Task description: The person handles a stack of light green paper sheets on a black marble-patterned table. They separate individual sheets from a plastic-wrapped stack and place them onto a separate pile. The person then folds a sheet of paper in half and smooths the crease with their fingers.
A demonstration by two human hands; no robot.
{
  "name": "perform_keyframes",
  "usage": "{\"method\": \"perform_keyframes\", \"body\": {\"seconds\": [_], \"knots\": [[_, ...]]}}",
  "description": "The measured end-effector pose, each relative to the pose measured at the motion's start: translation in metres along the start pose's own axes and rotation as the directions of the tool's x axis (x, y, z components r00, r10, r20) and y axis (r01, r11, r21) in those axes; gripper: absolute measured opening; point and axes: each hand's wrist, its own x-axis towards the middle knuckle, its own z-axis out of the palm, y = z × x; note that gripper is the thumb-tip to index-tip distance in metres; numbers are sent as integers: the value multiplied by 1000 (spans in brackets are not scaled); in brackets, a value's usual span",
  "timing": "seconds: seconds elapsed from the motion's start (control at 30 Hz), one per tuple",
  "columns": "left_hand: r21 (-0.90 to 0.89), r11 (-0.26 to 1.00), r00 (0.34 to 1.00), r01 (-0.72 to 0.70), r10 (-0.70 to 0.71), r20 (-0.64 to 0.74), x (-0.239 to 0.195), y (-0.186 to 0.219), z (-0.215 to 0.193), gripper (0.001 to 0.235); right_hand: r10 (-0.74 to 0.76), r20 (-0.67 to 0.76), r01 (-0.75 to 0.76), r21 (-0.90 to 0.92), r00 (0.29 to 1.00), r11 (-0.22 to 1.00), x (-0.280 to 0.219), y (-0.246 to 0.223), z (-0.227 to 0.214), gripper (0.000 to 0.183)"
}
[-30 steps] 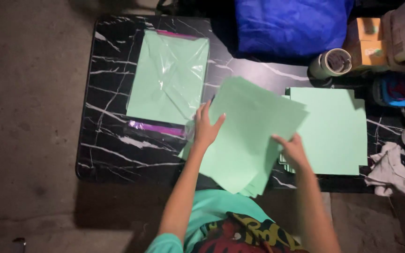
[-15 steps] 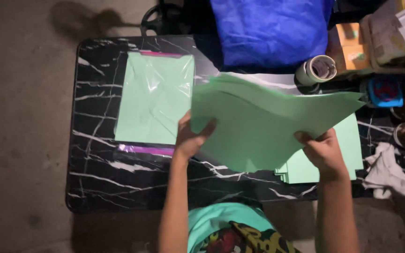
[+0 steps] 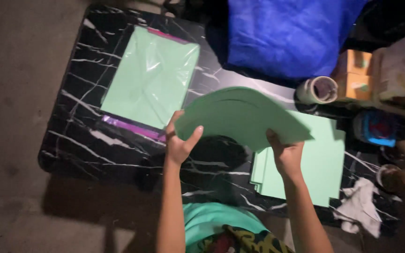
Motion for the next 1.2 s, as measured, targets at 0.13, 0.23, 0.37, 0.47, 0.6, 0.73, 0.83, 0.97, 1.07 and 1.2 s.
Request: {"method": "perform_keyframes", "body": {"seconds": [0.13, 0.23, 0.37, 0.47, 0.6, 0.73, 0.83, 0.97, 1.07, 1.2], "knots": [[62, 998, 999, 2, -4, 39, 7, 6, -17, 27, 3, -21, -5, -110, 1000, 994, -6, -23, 17, 39], [-97, 993, 993, 63, -53, 106, 14, -5, -30, 37, -58, -23, 53, -185, 998, 981, -12, -11, 10, 45], [-120, 987, 980, 105, -82, 179, 17, -19, -29, 39, -16, -92, -10, -274, 996, 962, -33, 23, -5, 34], [-133, 984, 980, 120, -96, 174, 10, -5, -13, 34, -23, -195, 2, -104, 981, 995, -51, 4, 8, 38], [-350, 930, 984, 110, -53, 168, 16, 22, -3, 44, -52, -247, 57, 15, 968, 998, -55, -9, 14, 47], [-197, 980, 984, 39, -3, 178, 20, 4, -16, 51, -84, -233, 44, -175, 969, 984, -55, 10, 7, 47], [-66, 972, 961, 225, -210, 180, 21, -45, -23, 57, -123, -192, 69, -266, 974, 961, -40, -5, 15, 45], [-78, 979, 972, 190, -177, 155, 8, -79, -22, 61, -71, -183, 27, -232, 981, 972, -47, 11, 9, 45], [-68, 997, 993, 45, -37, 108, 6, -110, -15, 65, -80, -191, 43, -192, 978, 981, -42, 12, 14, 44], [-69, 995, 997, 73, -71, 29, 12, -66, -11, 75, -79, -218, 40, -177, 973, 983, -47, 2, 9, 38]]}}
